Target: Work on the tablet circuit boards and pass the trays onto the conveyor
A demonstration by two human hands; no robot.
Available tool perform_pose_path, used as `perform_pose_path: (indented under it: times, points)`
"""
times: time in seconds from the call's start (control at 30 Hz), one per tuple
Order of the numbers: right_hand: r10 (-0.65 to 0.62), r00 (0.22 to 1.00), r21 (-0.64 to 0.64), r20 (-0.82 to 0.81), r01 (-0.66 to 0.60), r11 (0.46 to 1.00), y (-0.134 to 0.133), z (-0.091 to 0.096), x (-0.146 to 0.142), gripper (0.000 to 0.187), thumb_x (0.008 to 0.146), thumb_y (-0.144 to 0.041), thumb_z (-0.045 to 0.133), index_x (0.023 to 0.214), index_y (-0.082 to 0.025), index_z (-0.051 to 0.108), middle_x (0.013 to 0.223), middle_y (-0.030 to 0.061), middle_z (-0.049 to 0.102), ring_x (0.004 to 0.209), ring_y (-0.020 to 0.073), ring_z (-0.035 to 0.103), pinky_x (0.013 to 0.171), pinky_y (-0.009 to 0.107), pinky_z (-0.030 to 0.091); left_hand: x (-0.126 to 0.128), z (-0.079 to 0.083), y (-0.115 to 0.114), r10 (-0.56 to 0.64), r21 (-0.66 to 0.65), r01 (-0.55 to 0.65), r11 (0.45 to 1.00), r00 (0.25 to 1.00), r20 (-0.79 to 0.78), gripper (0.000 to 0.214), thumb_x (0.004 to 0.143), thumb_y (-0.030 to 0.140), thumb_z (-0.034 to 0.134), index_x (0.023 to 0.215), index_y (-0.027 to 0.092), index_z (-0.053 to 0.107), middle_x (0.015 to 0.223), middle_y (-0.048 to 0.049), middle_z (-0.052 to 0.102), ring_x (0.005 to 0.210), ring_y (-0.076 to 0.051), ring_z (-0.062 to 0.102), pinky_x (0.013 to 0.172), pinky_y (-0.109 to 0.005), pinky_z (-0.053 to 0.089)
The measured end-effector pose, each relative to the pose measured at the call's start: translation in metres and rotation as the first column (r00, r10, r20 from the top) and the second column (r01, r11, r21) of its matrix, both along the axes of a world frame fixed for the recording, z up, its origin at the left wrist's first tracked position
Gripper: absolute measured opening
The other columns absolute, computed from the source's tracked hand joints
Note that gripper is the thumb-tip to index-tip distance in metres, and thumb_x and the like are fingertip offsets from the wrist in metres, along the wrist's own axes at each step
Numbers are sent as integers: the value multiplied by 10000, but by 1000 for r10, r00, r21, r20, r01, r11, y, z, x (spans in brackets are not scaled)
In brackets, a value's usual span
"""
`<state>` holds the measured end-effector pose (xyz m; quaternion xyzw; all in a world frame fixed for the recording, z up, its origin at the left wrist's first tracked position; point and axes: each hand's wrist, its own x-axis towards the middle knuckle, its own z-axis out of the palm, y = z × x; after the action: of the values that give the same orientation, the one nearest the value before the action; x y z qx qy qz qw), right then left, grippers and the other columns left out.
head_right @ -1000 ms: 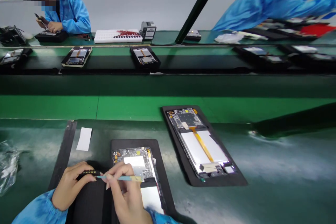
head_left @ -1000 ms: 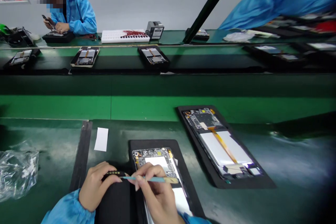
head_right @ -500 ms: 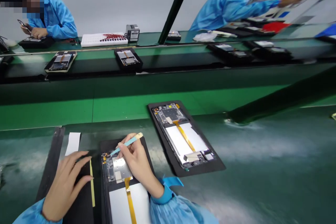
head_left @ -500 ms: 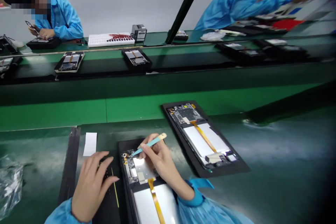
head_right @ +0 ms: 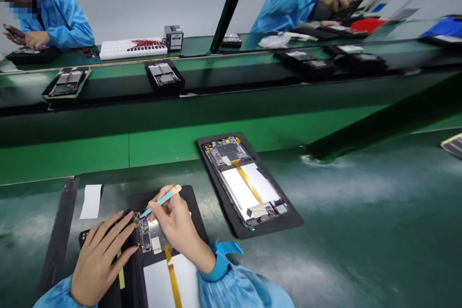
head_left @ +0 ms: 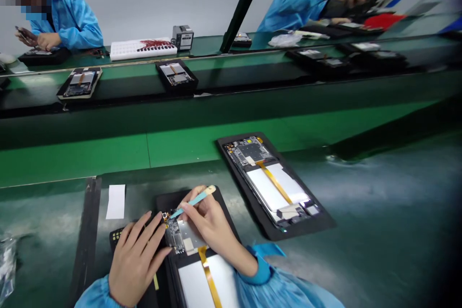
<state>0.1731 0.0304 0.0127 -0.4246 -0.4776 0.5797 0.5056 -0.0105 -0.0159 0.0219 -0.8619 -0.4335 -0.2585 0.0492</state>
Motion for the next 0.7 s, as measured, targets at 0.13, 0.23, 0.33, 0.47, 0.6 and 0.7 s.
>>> perform_pose_path:
  times: [0.13, 0.23, 0.33, 0.47, 0.6, 0.7]
  points:
    - [4, 1000, 1, -8, -4, 1000, -1, 0, 0, 258, 867, -393, 610, 808, -242, 409, 711, -49, 548, 547, 120, 580, 569, 262, 477, 1, 0, 0, 0, 0, 0, 1000, 1000, 0, 301, 977, 279, 396, 1083, 147, 645, 1127, -45, 691, 1065, -230, 577, 876, -335, 375]
    - [1, 1000, 1, -10, -1, 1000, -1, 0, 0, 259, 867, -388, 610, 805, -243, 406, 703, -49, 548, 549, 123, 575, 568, 265, 476, 2, 0, 0, 5, 5, -5, 1000, 1000, 3, 301, 977, 275, 396, 1090, 144, 641, 1121, -49, 694, 1062, -228, 579, 886, -331, 371]
    - [1, 1000, 0, -13, -1, 1000, -2, 2, 0, 252, 870, -372, 609, 807, -244, 400, 694, -50, 546, 554, 126, 572, 571, 271, 472, 2, -1, -1, 13, 5, -13, 1000, 1000, -7, 299, 977, 281, 395, 1097, 159, 640, 1119, -45, 694, 1064, -222, 580, 896, -329, 369]
    - [0, 1000, -2, -22, 0, 1000, -3, 4, -1, 230, 880, -344, 599, 807, -245, 405, 695, -48, 541, 558, 128, 565, 578, 282, 470, 2, -1, -2, 33, -18, -33, 999, 999, -13, 294, 976, 295, 401, 1106, 176, 636, 1128, -38, 691, 1078, -225, 578, 894, -337, 369]
    - [-47, 997, -11, -69, 47, 999, -3, 5, -2, 232, 857, -331, 637, 802, -241, 431, 705, -48, 561, 553, 121, 565, 564, 268, 465, 1, -1, -1, 26, -15, -26, 1000, 1000, -15, 291, 979, 284, 394, 1084, 172, 640, 1133, -33, 691, 1076, -240, 578, 873, -351, 364]
    - [-188, 957, -65, -222, 178, 982, -1, 9, 0, 253, 825, -366, 674, 810, -245, 453, 653, -71, 558, 500, 107, 534, 517, 243, 457, 2, -2, -1, 19, -16, -19, 1000, 1000, 6, 273, 973, 271, 412, 1081, 163, 638, 1127, -33, 694, 1070, -235, 581, 866, -343, 364]
